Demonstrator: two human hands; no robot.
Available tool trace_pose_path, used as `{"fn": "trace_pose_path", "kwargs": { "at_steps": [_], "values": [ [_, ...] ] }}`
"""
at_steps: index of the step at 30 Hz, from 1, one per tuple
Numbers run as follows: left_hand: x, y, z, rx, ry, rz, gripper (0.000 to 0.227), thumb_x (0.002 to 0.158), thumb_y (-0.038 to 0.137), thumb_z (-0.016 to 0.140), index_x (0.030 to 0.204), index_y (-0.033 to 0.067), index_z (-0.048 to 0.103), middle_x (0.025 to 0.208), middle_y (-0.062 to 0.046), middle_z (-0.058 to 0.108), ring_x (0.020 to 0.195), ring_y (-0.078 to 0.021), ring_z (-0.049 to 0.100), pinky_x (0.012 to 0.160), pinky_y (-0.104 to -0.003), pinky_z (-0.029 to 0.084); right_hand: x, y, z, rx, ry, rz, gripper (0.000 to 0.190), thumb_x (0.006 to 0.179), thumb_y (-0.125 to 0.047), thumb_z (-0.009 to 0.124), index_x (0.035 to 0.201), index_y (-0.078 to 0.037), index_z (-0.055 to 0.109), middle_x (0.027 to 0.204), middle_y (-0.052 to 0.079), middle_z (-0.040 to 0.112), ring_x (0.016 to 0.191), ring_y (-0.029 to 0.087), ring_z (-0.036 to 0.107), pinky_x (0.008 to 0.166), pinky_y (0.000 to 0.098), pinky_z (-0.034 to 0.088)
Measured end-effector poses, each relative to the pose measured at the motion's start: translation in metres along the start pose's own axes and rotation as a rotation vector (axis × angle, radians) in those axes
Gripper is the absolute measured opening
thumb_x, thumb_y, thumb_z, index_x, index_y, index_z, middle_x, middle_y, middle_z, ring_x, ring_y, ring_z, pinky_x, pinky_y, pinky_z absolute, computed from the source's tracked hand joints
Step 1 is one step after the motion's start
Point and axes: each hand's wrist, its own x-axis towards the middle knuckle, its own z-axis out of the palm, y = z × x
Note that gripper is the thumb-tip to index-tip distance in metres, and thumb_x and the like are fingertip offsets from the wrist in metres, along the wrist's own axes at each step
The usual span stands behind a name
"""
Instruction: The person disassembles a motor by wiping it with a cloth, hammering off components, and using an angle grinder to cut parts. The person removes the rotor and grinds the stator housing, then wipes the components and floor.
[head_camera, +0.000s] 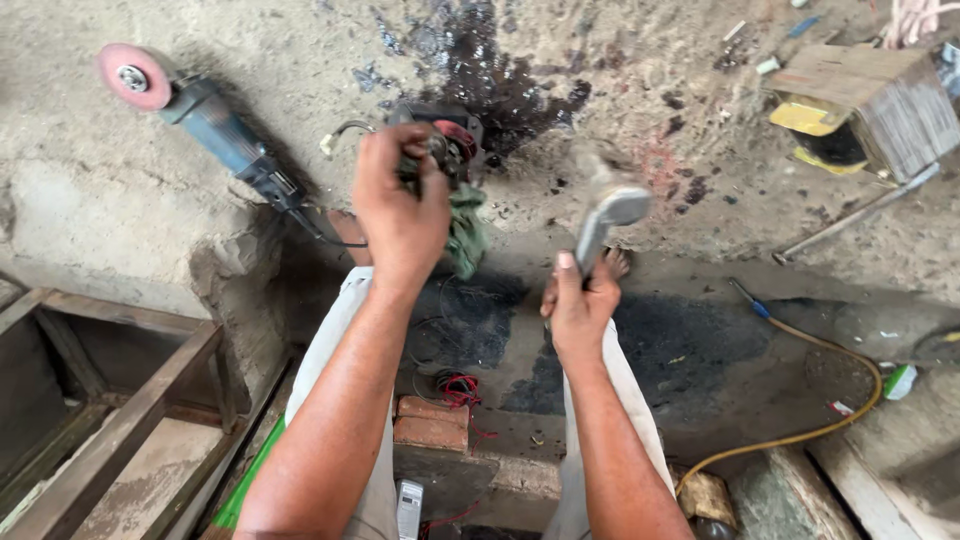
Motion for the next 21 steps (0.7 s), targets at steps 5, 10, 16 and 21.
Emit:
{"fn": "trace_pose_path", "kwargs": {
  "at_steps": [5, 10, 16, 21],
  "values": [
    [-0.007, -0.038, -0.029, -0.121, 0.287, -0.083, 0.017, 0.1, -0.006, 0.066, 0.113, 0.0007, 0.058, 0.101, -0.009, 0.059, 0.093, -0.0195, 0.06, 0.084, -0.029, 0.052, -0.003, 0.015, 0.002, 0.225, 0.116, 0.26, 0.037, 0.1, -0.036, 0.065, 0.085, -0.006, 0.05, 0.059, 0.005, 0.05, 0.041, 0.013, 0.048, 0.037, 0.0313, 0.04],
    [-0.031, -0.06, -0.024, -0.277, 0.281, -0.349, 0.018, 0.101, 0.008, 0.07, 0.114, 0.0019, 0.06, 0.107, -0.009, 0.061, 0.094, -0.0191, 0.059, 0.084, -0.03, 0.053, -0.009, 0.03, -0.002, 0.172, 0.118, 0.328, 0.038, 0.101, -0.039, 0.064, 0.086, -0.006, 0.051, 0.062, 0.005, 0.05, 0.044, 0.014, 0.048, 0.039, 0.0324, 0.042],
    [-0.061, -0.058, 0.005, 0.284, 0.092, -0.246, 0.075, 0.074, 0.027, 0.095, 0.129, -0.001, 0.053, 0.115, -0.019, 0.058, 0.108, -0.0361, 0.056, 0.094, -0.046, 0.043, -0.018, 0.039, -0.001, 0.116, 0.07, 0.368, 0.039, 0.099, -0.039, 0.066, 0.086, -0.005, 0.052, 0.062, 0.005, 0.05, 0.045, 0.014, 0.049, 0.04, 0.0323, 0.041],
    [-0.057, -0.058, 0.02, 0.289, 0.13, -0.239, 0.072, 0.074, 0.019, 0.09, 0.132, 0.0034, 0.051, 0.12, -0.018, 0.06, 0.115, -0.0399, 0.056, 0.1, -0.048, 0.044, -0.015, 0.041, -0.001, 0.082, 0.045, 0.327, 0.036, 0.097, -0.037, 0.068, 0.088, -0.004, 0.055, 0.063, 0.005, 0.051, 0.046, 0.014, 0.049, 0.04, 0.0321, 0.041]
  ]
}}
